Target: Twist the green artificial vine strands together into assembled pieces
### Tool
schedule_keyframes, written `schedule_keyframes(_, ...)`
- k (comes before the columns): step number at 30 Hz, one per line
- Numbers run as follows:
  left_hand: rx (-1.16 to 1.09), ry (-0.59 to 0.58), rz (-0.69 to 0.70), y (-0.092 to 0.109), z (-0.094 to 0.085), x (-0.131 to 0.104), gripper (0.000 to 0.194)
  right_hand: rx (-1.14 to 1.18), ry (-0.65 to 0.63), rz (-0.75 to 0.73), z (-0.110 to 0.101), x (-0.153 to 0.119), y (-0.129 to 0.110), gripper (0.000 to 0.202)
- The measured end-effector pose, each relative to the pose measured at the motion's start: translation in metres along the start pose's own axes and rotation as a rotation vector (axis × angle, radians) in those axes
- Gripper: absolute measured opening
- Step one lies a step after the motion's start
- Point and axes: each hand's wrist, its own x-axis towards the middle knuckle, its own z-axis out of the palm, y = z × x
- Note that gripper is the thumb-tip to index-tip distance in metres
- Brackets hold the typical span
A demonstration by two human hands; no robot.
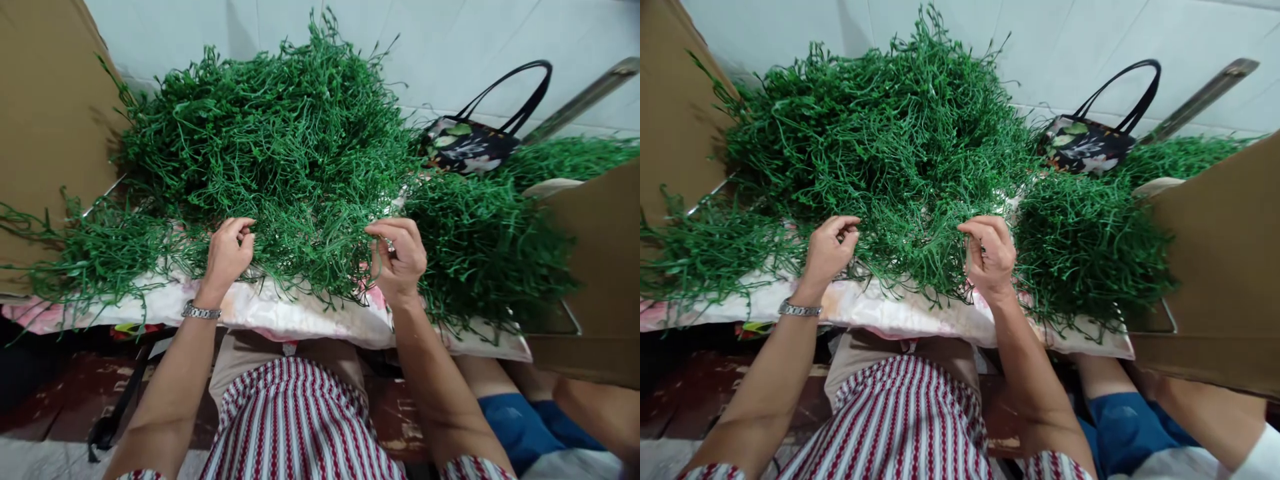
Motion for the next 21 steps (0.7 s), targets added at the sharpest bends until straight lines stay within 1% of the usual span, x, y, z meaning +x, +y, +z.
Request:
schedule_keyframes(3,0.024,-0.023,0.021,-0.008,-0.008,0.000,0.019,-0.012,-0.042,-0.004,0.003,0.001,0.000,0.021)
schedule_keyframes(5,0.028,-0.044,0.028,-0.011,-0.012,0.000,0.018,-0.035,-0.108,-0.028,0.005,0.004,-0.001,0.021)
schedule_keyframes(7,0.009,-0.038,0.029,-0.011,-0.018,-0.002,0.018,-0.069,-0.191,-0.057,0.004,0.007,-0.003,0.023)
schedule_keyframes(9,-0.026,0.021,0.032,-0.010,-0.024,-0.004,0.017,-0.087,-0.232,-0.072,-0.001,0.010,-0.008,0.030)
schedule_keyframes(10,-0.047,0.068,0.032,-0.009,-0.027,-0.005,0.018,-0.084,-0.228,-0.075,-0.005,0.011,-0.013,0.034)
schedule_keyframes(12,-0.088,0.170,0.030,-0.005,-0.032,-0.008,0.018,-0.059,-0.190,-0.097,-0.011,0.012,-0.028,0.042)
schedule_keyframes(14,-0.138,0.265,0.014,0.003,-0.035,-0.009,0.018,-0.027,-0.179,-0.171,-0.010,0.011,-0.048,0.043)
schedule_keyframes(15,-0.163,0.302,0.003,0.008,-0.036,-0.010,0.017,-0.020,-0.216,-0.233,-0.007,0.010,-0.058,0.041)
schedule_keyframes(16,-0.193,0.334,-0.007,0.014,-0.038,-0.010,0.017,-0.028,-0.290,-0.302,-0.001,0.010,-0.066,0.037)
schedule_keyframes(18,-0.278,0.391,-0.018,0.027,-0.044,-0.011,0.015,-0.101,-0.514,-0.419,0.016,0.009,-0.076,0.030)
schedule_keyframes(19,-0.335,0.423,-0.017,0.033,-0.049,-0.011,0.014,-0.156,-0.601,-0.432,0.025,0.009,-0.076,0.028)
schedule_keyframes(21,-0.487,0.495,-0.034,0.040,-0.067,-0.015,0.012,-0.264,-0.688,-0.368,0.041,0.011,-0.068,0.024)
